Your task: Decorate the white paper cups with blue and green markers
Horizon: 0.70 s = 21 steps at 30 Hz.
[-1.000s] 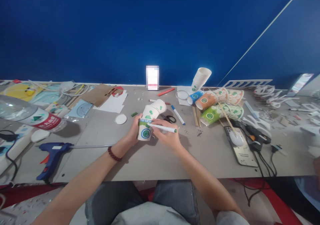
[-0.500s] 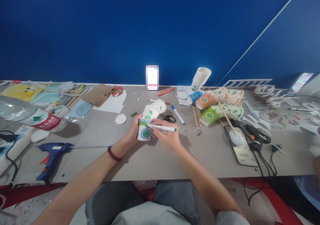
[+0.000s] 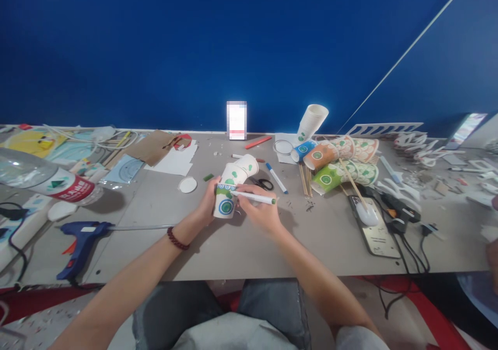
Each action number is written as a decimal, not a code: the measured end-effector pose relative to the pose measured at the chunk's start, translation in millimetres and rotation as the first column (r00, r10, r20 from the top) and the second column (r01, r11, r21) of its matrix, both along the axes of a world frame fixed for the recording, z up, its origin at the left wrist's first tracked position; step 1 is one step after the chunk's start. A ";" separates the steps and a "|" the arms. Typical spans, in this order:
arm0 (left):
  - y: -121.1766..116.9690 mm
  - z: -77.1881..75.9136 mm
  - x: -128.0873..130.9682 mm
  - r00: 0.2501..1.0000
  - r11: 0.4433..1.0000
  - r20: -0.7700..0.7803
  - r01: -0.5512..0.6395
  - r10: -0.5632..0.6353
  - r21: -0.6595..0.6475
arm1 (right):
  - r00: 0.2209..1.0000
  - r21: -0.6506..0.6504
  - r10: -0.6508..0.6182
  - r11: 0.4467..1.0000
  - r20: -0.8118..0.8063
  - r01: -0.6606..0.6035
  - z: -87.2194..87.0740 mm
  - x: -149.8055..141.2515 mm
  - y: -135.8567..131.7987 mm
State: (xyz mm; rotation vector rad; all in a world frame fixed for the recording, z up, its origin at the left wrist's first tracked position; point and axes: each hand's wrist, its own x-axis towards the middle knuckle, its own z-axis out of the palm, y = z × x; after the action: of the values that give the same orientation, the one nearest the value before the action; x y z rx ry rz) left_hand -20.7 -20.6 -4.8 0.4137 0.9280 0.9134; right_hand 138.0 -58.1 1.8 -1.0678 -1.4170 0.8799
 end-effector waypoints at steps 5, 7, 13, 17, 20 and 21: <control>0.7 -1.0 -0.4 1.000 1.000 -0.008 0.022 -0.022 -0.002 | 1.000 0.002 0.008 1.000 -0.007 -0.008 -1.8 1.2 1.1; 1.1 -1.7 -0.3 1.000 1.000 -0.002 0.019 -0.019 0.001 | 1.000 0.016 0.026 1.000 -0.017 -0.026 -3.0 1.5 1.8; 1.5 -0.5 -0.6 0.999 0.999 0.002 0.043 -0.043 -0.019 | 1.000 0.005 -0.007 1.000 0.010 0.007 -3.1 2.6 2.0; 0.8 3.2 0.7 0.999 0.999 -0.021 0.035 -0.036 -0.021 | 1.000 0.015 0.013 1.000 -0.001 -0.013 -5.3 3.7 3.1; 0.0 5.5 1.8 1.000 1.000 -0.019 0.025 -0.025 -0.014 | 0.999 0.009 0.032 0.999 -0.012 -0.031 -6.9 3.8 3.8; -0.2 6.0 1.9 1.000 1.000 -0.019 0.023 -0.024 -0.010 | 0.999 0.007 0.029 1.000 -0.012 -0.029 -6.8 3.6 3.8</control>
State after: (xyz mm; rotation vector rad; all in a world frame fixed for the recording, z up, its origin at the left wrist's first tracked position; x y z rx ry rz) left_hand -18.9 -20.8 1.2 0.4252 0.9429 0.8846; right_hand 141.7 -54.3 -5.0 -1.0370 -1.4276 0.9004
